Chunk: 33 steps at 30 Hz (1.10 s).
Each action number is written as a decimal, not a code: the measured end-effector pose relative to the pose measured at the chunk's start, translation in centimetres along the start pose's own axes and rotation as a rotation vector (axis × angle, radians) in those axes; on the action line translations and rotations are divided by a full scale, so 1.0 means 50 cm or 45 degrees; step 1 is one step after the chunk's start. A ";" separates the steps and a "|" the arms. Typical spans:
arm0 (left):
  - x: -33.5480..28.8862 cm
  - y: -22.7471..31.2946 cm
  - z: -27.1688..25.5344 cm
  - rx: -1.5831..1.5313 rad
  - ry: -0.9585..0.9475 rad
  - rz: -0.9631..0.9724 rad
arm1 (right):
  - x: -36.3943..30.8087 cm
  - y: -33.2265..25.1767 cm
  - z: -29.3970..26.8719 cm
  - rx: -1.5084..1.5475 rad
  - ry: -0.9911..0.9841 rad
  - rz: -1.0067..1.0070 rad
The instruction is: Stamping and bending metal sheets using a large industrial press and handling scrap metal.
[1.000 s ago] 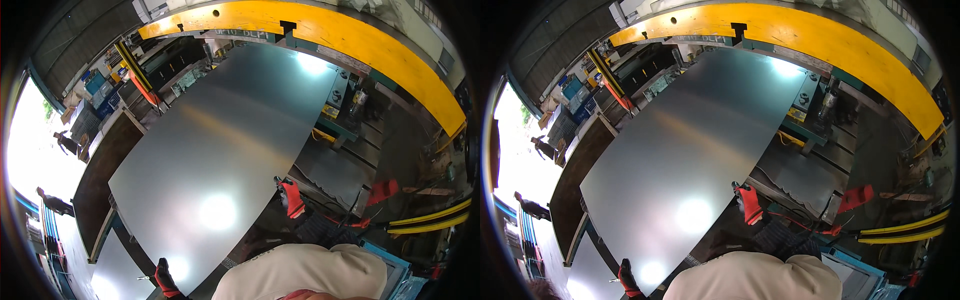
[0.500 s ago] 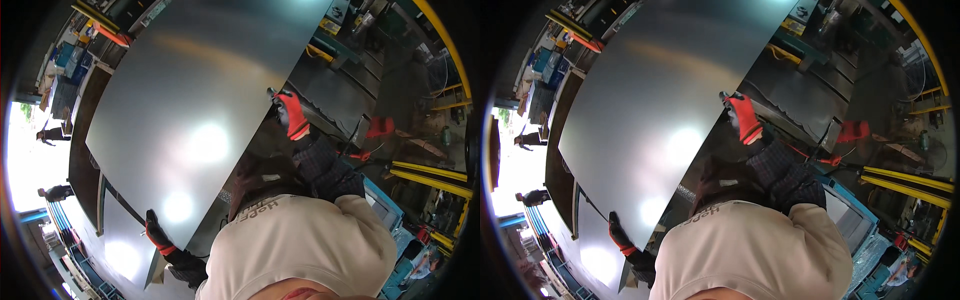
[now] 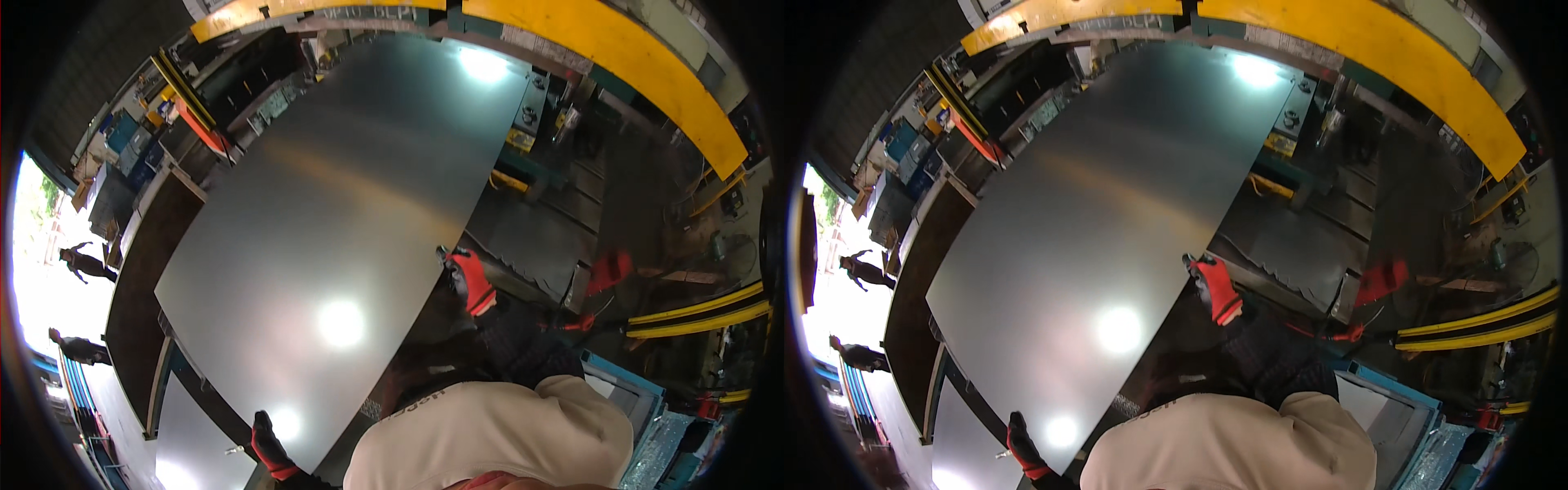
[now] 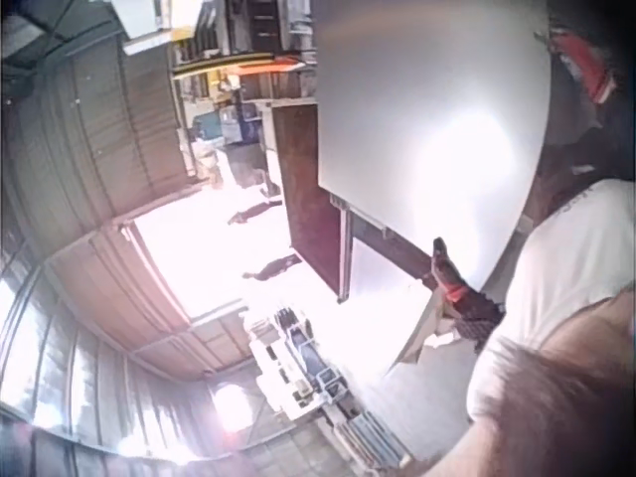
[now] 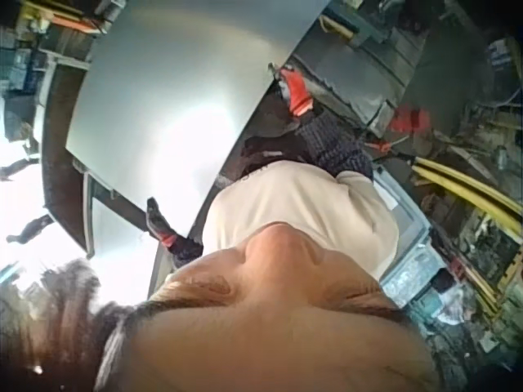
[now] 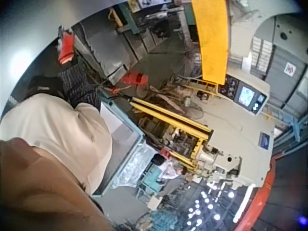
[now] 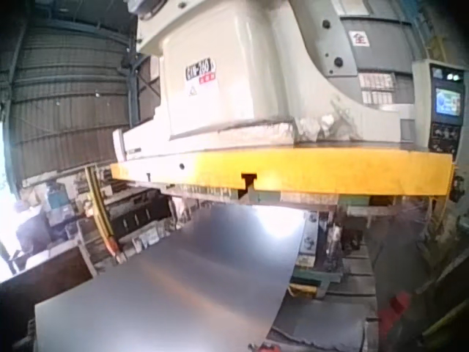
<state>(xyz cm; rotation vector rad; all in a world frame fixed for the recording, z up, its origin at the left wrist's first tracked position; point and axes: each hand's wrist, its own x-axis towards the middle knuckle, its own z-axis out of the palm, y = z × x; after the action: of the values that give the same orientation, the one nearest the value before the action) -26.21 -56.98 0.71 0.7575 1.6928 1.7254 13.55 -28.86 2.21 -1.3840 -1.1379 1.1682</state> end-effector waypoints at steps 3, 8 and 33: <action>0.001 -0.034 -0.020 0.046 0.015 -0.052 | 0.019 0.019 -0.006 0.602 -0.109 0.182; 0.023 -0.017 0.015 0.150 0.083 -0.190 | 0.026 0.054 -0.001 0.648 -0.166 0.045; 0.045 -0.006 0.007 0.131 0.030 -0.191 | 0.048 0.059 0.006 0.726 -0.094 0.013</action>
<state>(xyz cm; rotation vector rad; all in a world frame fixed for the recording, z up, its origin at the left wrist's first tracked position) -27.40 -55.07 0.39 0.6397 1.8173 1.5608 13.71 -26.78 -0.97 -0.9126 -0.7588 1.4220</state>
